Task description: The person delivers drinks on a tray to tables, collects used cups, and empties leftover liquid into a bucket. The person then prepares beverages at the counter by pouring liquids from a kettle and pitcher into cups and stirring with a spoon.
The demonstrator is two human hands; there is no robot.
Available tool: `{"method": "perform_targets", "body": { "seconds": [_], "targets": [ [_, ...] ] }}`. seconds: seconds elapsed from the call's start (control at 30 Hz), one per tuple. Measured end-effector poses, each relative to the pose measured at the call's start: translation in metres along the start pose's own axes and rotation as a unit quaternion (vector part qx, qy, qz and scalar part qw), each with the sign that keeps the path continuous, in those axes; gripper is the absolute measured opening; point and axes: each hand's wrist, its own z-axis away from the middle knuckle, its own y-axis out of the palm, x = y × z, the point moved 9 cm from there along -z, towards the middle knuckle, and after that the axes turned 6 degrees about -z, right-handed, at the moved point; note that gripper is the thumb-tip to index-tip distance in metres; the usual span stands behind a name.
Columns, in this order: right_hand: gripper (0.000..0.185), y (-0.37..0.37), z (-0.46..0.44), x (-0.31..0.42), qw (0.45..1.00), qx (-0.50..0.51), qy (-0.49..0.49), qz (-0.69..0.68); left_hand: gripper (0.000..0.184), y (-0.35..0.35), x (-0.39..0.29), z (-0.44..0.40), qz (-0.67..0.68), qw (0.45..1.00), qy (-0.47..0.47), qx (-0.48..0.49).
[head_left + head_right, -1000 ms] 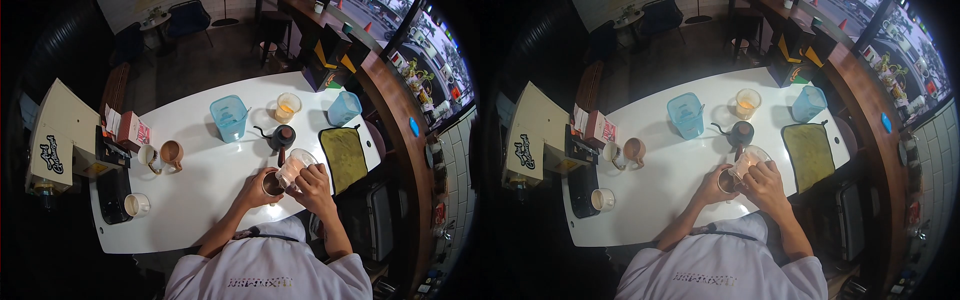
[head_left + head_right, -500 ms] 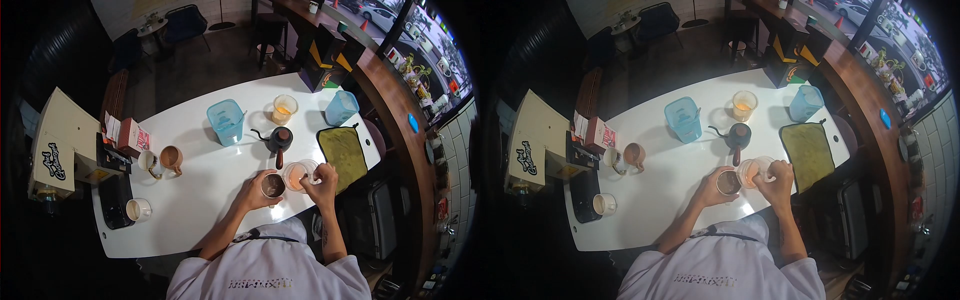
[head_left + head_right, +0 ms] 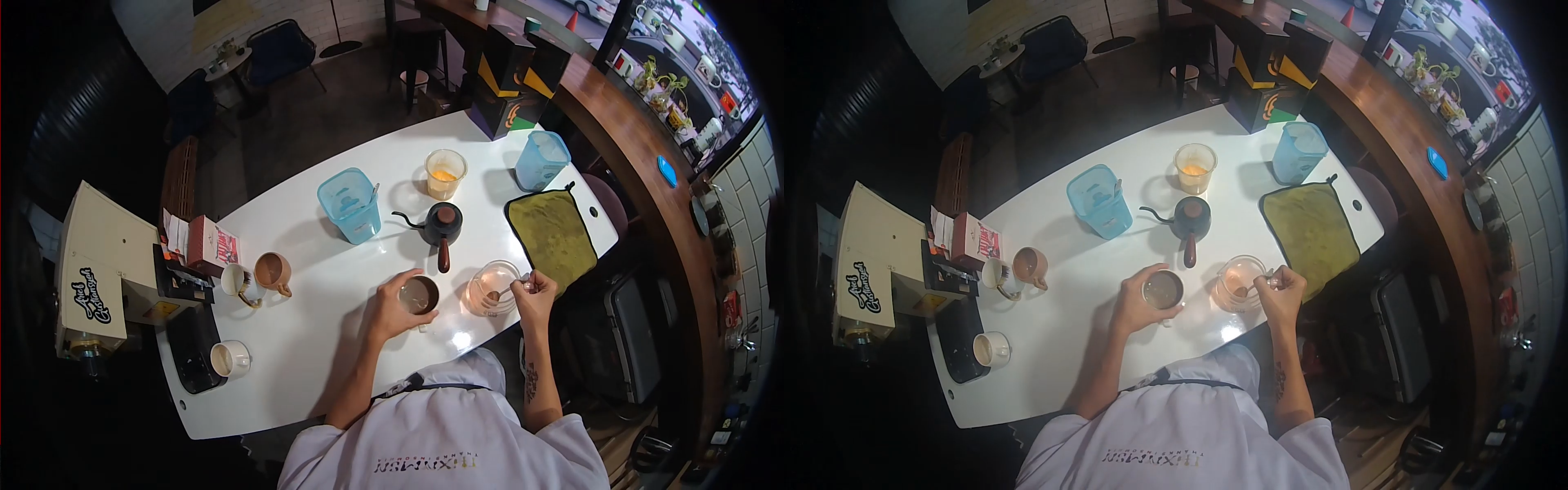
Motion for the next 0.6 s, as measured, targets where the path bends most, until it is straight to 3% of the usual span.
{"method": "perform_targets", "body": {
  "seconds": [0.1, 0.6],
  "targets": [
    [0.031, -0.003, 0.007, -0.015, 0.999, -0.013, 0.028, -0.018, 0.074, -0.018, 0.016, -0.002, 0.019, 0.998, 0.013, -0.060],
    [0.034, 0.002, 0.022, -0.048, 0.997, -0.033, 0.046, -0.051, 0.071, -0.057, 0.042, -0.011, 0.005, 0.997, -0.037, -0.066]
  ]
}}
